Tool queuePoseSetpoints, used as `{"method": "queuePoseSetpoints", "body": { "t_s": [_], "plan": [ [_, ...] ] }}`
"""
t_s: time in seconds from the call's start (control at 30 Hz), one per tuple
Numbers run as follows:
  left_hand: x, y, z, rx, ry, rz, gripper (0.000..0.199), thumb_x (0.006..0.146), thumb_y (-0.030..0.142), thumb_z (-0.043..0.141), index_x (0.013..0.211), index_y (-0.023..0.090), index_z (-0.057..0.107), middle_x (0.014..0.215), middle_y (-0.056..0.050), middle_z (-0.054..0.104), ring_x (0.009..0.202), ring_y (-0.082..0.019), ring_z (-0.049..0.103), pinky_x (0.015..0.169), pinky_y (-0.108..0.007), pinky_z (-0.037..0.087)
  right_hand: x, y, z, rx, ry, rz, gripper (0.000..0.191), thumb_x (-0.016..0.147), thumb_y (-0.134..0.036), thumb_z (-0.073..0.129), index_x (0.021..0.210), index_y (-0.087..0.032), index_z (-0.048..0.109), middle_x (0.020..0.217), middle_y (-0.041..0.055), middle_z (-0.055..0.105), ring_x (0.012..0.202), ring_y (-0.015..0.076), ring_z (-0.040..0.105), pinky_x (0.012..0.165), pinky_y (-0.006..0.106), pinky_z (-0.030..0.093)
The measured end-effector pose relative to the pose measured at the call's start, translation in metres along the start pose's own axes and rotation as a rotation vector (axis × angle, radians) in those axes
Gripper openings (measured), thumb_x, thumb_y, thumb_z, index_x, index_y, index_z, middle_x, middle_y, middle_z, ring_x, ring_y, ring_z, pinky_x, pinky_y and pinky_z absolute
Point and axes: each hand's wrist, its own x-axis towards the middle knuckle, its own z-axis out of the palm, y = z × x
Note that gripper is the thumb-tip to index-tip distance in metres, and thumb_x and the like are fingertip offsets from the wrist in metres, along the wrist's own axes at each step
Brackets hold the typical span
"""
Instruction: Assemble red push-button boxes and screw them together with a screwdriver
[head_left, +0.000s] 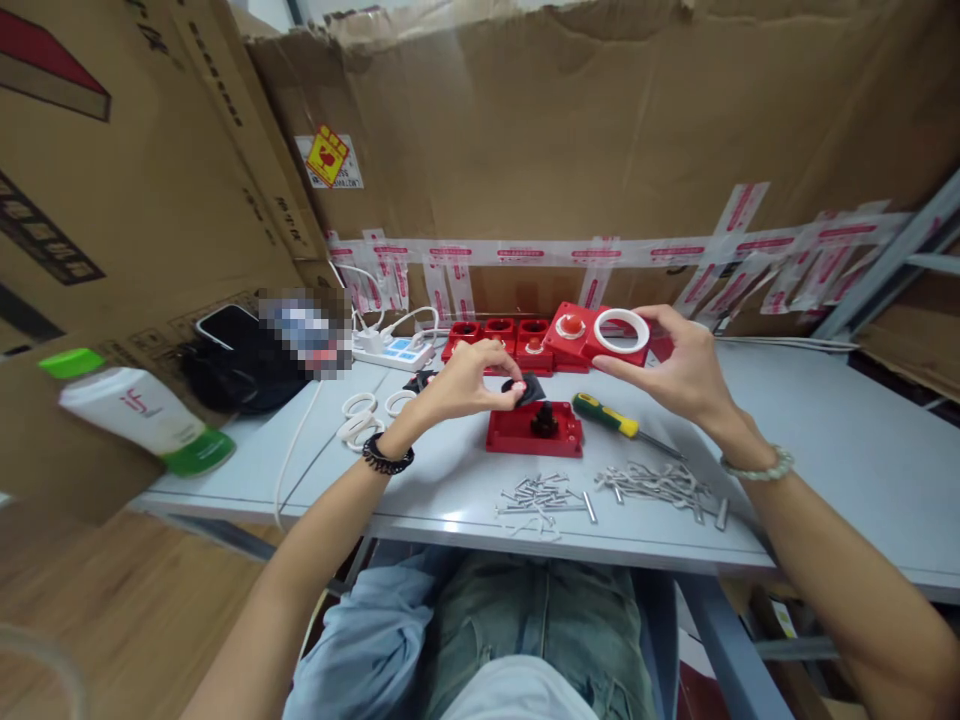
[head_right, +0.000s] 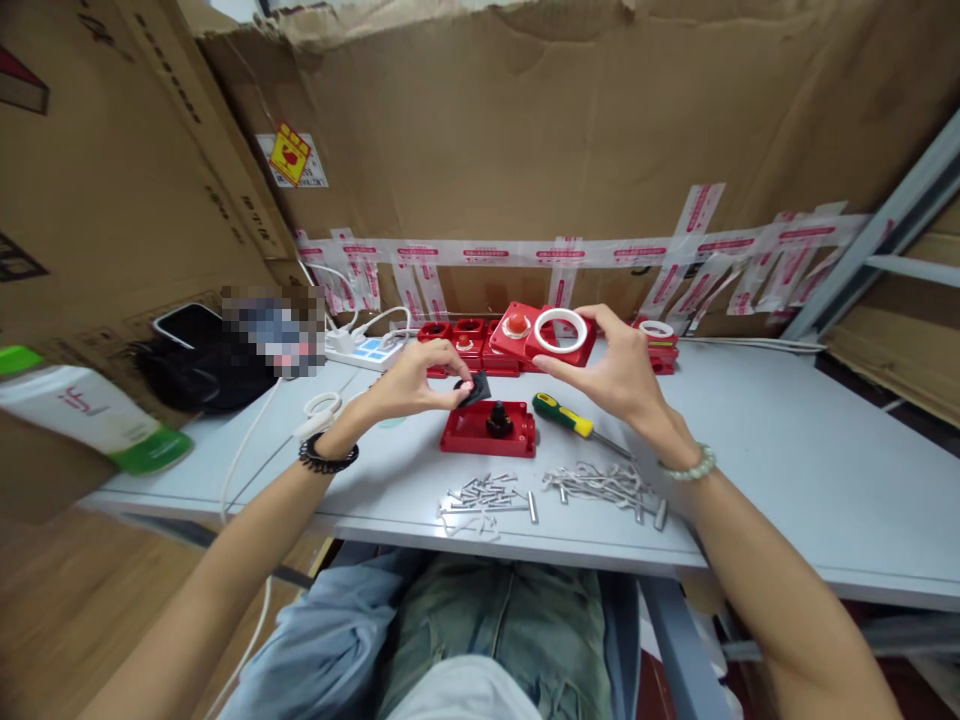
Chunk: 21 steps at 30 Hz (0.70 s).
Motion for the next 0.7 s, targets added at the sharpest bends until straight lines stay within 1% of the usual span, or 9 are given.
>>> {"method": "queuePoseSetpoints", "body": {
  "t_s": [0.07,0.13,0.27,0.33,0.4,0.5,0.7],
  "plan": [
    [0.008,0.011,0.007,-0.038,-0.052,0.038,0.012,0.079,0.031,0.066,0.083,0.02,0.069,0.087,-0.001,0.068,0.085,-0.017,0.059,0.081,-0.032,0.041,0.001,0.003,0.0,0.016,0.027,0.01,0.06,0.061,-0.056,0.082,0.105,-0.019,0.063,0.093,0.0075,0.072,0.079,0.0244,0.068,0.07,0.039,0.054],
    [0.015,0.018,0.013,-0.038,-0.098,0.064,0.013,0.08,0.032,0.065,0.083,0.019,0.069,0.087,-0.001,0.068,0.084,-0.017,0.059,0.081,-0.032,0.04,0.001,0.004,0.001,0.022,0.025,0.005,0.06,0.061,-0.055,0.083,0.105,-0.019,0.063,0.094,0.0075,0.072,0.079,0.024,0.067,0.07,0.039,0.053],
    [0.022,0.021,0.021,0.026,-0.188,0.051,0.013,0.08,0.031,0.066,0.084,0.019,0.07,0.091,-0.003,0.067,0.087,-0.019,0.059,0.086,-0.036,0.037,0.001,0.003,0.001,0.0,0.013,-0.013,0.058,0.062,-0.054,0.083,0.105,-0.019,0.063,0.092,0.0072,0.072,0.078,0.0228,0.067,0.069,0.037,0.053],
    [0.022,0.019,0.024,0.04,-0.221,0.036,0.013,0.08,0.03,0.067,0.085,0.018,0.071,0.09,-0.003,0.067,0.086,-0.018,0.059,0.086,-0.036,0.038,0.0,0.002,0.001,-0.014,0.013,-0.016,0.058,0.062,-0.054,0.082,0.105,-0.019,0.063,0.091,0.007,0.072,0.077,0.0226,0.066,0.068,0.037,0.053],
    [0.021,0.017,0.026,0.026,-0.23,0.036,0.014,0.081,0.029,0.066,0.086,0.018,0.071,0.089,-0.003,0.067,0.083,-0.017,0.06,0.082,-0.033,0.04,0.0,0.002,0.001,-0.02,0.01,-0.016,0.058,0.062,-0.054,0.082,0.105,-0.019,0.063,0.092,0.0072,0.072,0.078,0.023,0.067,0.068,0.037,0.053],
    [0.018,0.015,0.028,0.008,-0.213,0.041,0.015,0.082,0.03,0.065,0.087,0.017,0.071,0.087,-0.003,0.067,0.082,-0.017,0.059,0.078,-0.03,0.041,-0.001,0.002,0.003,-0.016,-0.006,-0.018,0.058,0.063,-0.053,0.082,0.106,-0.02,0.063,0.094,0.0075,0.072,0.08,0.0236,0.067,0.07,0.038,0.053],
    [0.016,0.016,0.028,0.064,-0.192,0.028,0.016,0.083,0.033,0.066,0.089,0.019,0.071,0.091,-0.004,0.065,0.089,-0.02,0.059,0.084,-0.035,0.039,-0.002,0.0,0.004,-0.02,-0.024,-0.009,0.058,0.063,-0.054,0.082,0.106,-0.021,0.063,0.096,0.0071,0.072,0.084,0.024,0.067,0.074,0.039,0.053]
  ]
}}
